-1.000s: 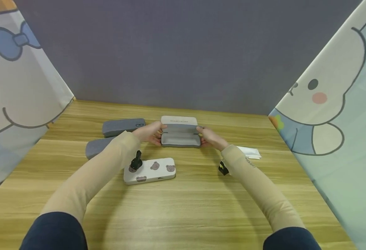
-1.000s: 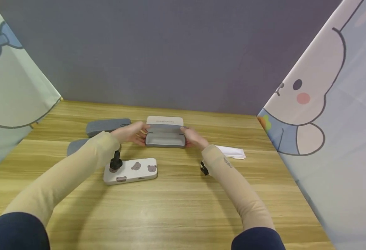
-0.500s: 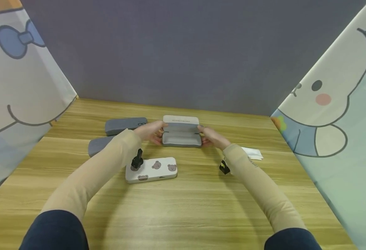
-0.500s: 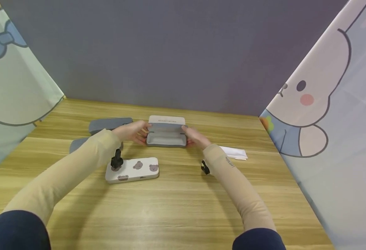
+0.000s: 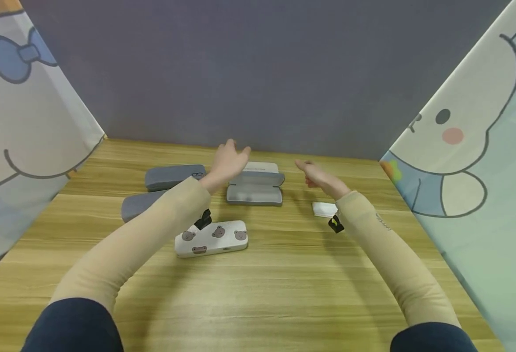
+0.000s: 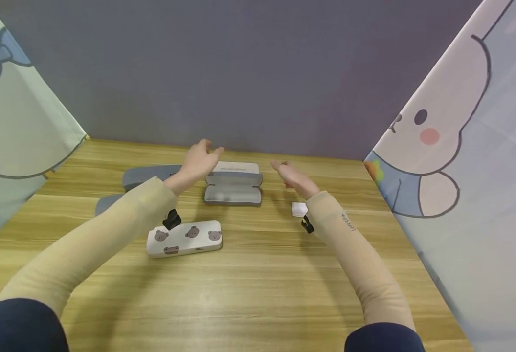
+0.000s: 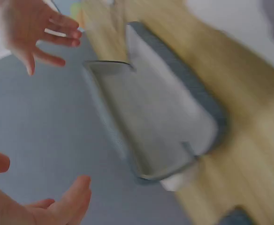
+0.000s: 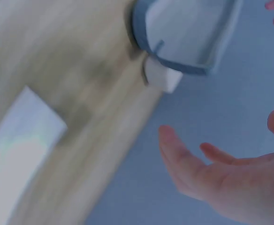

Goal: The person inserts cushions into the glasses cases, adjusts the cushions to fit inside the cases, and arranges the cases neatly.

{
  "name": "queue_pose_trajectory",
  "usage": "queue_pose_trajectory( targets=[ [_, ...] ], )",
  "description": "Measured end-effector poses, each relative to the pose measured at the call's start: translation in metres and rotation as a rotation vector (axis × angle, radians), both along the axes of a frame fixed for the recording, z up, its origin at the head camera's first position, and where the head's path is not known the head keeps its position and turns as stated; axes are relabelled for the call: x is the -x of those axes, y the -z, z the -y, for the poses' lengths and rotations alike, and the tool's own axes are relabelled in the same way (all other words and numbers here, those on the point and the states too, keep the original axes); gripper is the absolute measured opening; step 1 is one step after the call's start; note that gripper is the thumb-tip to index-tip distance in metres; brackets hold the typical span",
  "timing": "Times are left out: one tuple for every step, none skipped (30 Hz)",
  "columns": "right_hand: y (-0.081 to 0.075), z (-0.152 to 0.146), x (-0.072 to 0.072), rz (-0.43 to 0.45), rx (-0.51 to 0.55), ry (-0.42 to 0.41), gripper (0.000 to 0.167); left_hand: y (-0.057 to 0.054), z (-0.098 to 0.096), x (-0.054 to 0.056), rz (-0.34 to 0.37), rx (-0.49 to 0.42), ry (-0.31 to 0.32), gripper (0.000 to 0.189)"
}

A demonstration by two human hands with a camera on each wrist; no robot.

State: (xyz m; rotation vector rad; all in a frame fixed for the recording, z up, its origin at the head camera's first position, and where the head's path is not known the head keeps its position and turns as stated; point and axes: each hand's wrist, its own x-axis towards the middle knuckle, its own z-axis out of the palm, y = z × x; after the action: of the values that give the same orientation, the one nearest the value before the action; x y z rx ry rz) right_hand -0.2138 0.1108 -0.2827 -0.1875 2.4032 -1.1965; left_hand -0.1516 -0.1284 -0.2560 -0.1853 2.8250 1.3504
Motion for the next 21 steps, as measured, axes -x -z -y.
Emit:
queue_pose_trajectory(
  targets=[
    [-0.004,-0.003,-0.001,-0.018,-0.008,0.003,0.07,-0.003,-0.007,0.0,-0.018,0.015,0.014,0.063],
    [-0.008,-0.006,-0.003,-0.03,-0.017,0.003,0.07,-0.006,-0.013,0.001,-0.028,0.026,0.029,0.063],
    [-0.012,-0.01,-0.004,-0.046,-0.033,-0.003,0.071,-0.009,-0.019,0.002,-0.039,0.03,0.043,0.063],
    [-0.015,-0.013,-0.006,-0.059,-0.039,0.0,0.072,-0.011,-0.025,0.003,-0.046,0.031,0.06,0.063],
    [-0.018,-0.016,-0.008,-0.072,-0.05,0.001,0.072,-0.012,-0.031,0.004,-0.055,0.029,0.074,0.063],
    [-0.021,-0.02,-0.009,-0.087,-0.065,0.002,0.073,-0.013,-0.037,0.005,-0.058,0.026,0.087,0.063],
    [-0.023,-0.024,-0.01,-0.096,-0.075,0.004,0.074,-0.013,-0.043,0.007,-0.063,0.022,0.098,0.063],
    [-0.026,-0.027,-0.01,-0.102,-0.083,0.006,0.074,-0.014,-0.048,0.008,-0.066,0.018,0.109,0.064],
    [-0.028,-0.031,-0.011,-0.109,-0.09,0.009,0.075,-0.014,-0.054,0.01,-0.07,0.012,0.12,0.064],
    [-0.029,-0.035,-0.011,-0.115,-0.095,0.013,0.074,-0.013,-0.06,0.011,-0.071,0.006,0.132,0.065],
    [-0.03,-0.039,-0.011,-0.121,-0.103,0.013,0.075,-0.013,-0.066,0.012,-0.071,0.003,0.142,0.065],
    [-0.031,-0.043,-0.011,-0.124,-0.111,0.013,0.076,-0.012,-0.072,0.013,-0.069,0.0,0.153,0.065],
    [-0.032,-0.047,-0.011,-0.123,-0.115,0.014,0.076,-0.011,-0.078,0.013,-0.069,0.0,0.164,0.066],
    [-0.033,-0.051,-0.012,-0.124,-0.122,0.014,0.077,-0.01,-0.083,0.014,-0.066,-0.002,0.177,0.066],
    [-0.034,-0.055,-0.013,-0.123,-0.129,0.015,0.077,-0.009,-0.088,0.015,-0.067,-0.004,0.19,0.067],
    [-0.034,-0.059,-0.013,-0.121,-0.134,0.018,0.078,-0.008,-0.093,0.015,-0.066,-0.001,0.203,0.067],
    [-0.034,-0.062,-0.014,-0.121,-0.142,0.022,0.078,-0.006,-0.098,0.016,-0.066,0.003,0.217,0.067],
    [-0.034,-0.066,-0.015,-0.121,-0.149,0.026,0.079,-0.004,-0.103,0.017,-0.065,0.007,0.229,0.067],
    [-0.034,-0.07,-0.015,-0.12,-0.155,0.031,0.079,-0.003,-0.107,0.017,-0.069,0.006,0.239,0.067],
    [-0.034,-0.074,-0.016,-0.117,-0.161,0.035,0.08,-0.001,-0.111,0.018,-0.072,0.0,0.246,0.066],
    [-0.035,-0.078,-0.017,-0.115,-0.164,0.038,0.08,0.001,-0.115,0.019,-0.073,0.004,0.255,0.066]
  ],
)
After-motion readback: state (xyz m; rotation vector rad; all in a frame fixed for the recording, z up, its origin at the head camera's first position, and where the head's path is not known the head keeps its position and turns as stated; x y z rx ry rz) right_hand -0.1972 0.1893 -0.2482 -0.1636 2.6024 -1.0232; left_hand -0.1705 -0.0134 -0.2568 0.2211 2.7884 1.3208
